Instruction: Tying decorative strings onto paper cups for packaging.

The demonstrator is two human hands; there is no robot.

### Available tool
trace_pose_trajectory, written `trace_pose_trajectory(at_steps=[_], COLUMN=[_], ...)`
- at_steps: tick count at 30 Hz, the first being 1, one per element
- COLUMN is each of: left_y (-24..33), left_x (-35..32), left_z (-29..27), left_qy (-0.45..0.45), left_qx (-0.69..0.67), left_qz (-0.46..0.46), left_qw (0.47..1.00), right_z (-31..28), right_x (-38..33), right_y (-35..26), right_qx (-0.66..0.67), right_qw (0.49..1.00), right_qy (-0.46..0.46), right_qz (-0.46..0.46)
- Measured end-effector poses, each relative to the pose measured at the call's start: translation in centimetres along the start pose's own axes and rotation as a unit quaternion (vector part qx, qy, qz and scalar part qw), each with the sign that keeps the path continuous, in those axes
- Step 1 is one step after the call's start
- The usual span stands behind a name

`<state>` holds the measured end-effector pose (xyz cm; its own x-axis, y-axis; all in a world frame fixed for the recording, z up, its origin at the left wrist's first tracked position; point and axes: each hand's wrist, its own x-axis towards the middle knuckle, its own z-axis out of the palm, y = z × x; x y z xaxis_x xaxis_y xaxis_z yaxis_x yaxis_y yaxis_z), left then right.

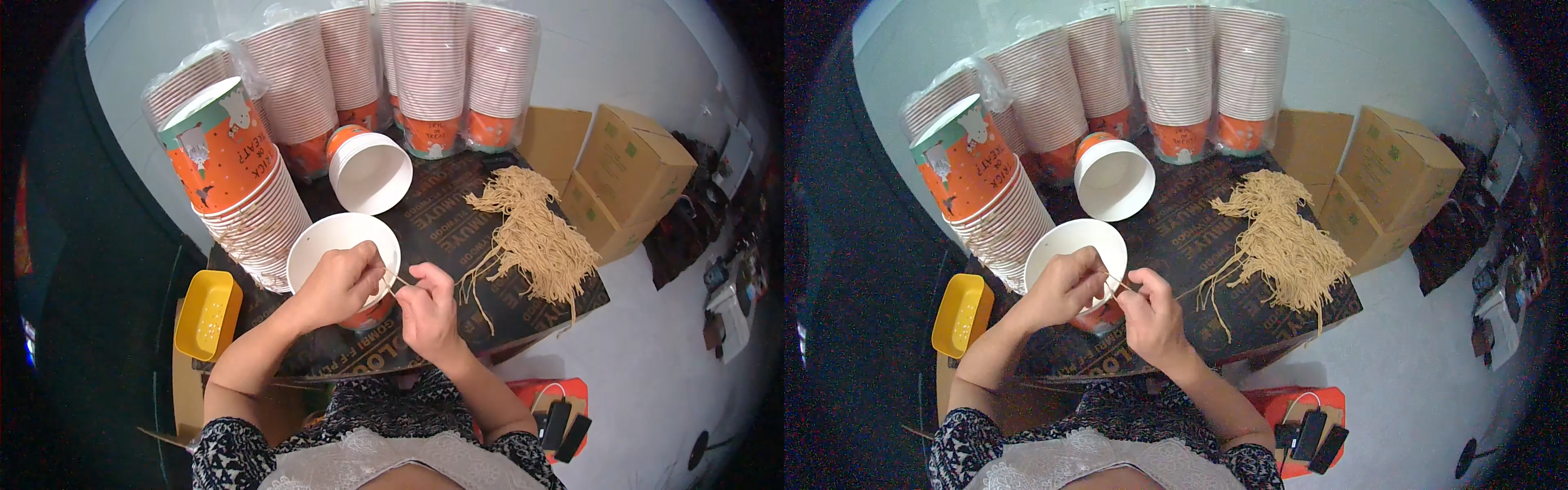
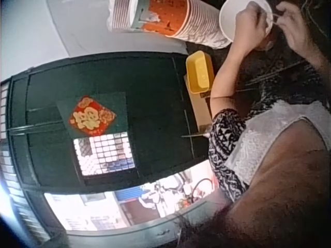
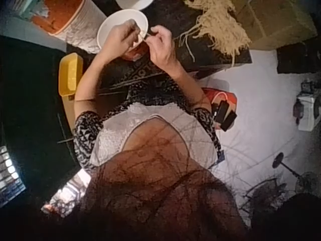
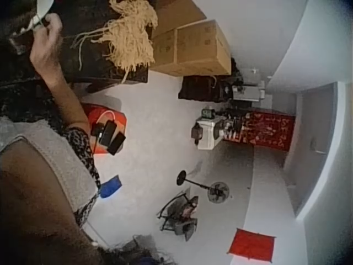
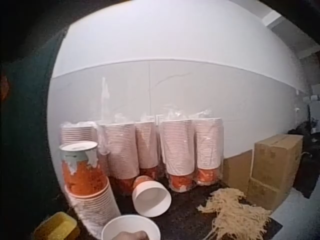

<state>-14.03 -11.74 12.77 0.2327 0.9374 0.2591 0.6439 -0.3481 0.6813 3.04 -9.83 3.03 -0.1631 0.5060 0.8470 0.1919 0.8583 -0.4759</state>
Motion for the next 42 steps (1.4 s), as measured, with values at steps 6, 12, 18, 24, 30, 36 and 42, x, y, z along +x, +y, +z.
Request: trace_pose_trajectory(at_steps=[6,12,18,24,30,36,42], left_y=[-0.6,0.1,1.1,1.7,1.1,0.6,0.7], left_x=[-0.1,-0.8,-2.0,-2.4,-1.9,-1.1,-0.8], left_z=[0.3,-0.2,-0.4,-0.7,-0.3,0.0,0.2], left_qy=[0.014,0.038,0.025,0.011,0.030,0.037,0.021], left_qx=[0.049,0.110,0.133,0.125,0.081,0.036,0.013], left_qz=[-0.014,0.050,0.112,0.131,0.134,0.104,0.070], left_qw=[0.999,0.992,0.984,0.983,0.987,0.993,0.997], right_z=[0.0,0.3,1.0,1.6,1.8,0.9,0.6], right_x=[-0.7,0.4,0.5,0.6,0.9,1.2,1.1], right_y=[0.4,0.1,-1.1,-1.5,-1.6,-1.0,-1.1], right_qx=[-0.014,0.066,0.140,0.185,0.183,0.089,0.119], right_qw=[0.997,0.997,0.980,0.961,0.963,0.993,0.990], right_qy=[0.003,0.024,0.049,0.057,0.066,0.033,0.021], right_qz=[-0.075,-0.022,0.136,0.197,0.185,0.073,0.067])
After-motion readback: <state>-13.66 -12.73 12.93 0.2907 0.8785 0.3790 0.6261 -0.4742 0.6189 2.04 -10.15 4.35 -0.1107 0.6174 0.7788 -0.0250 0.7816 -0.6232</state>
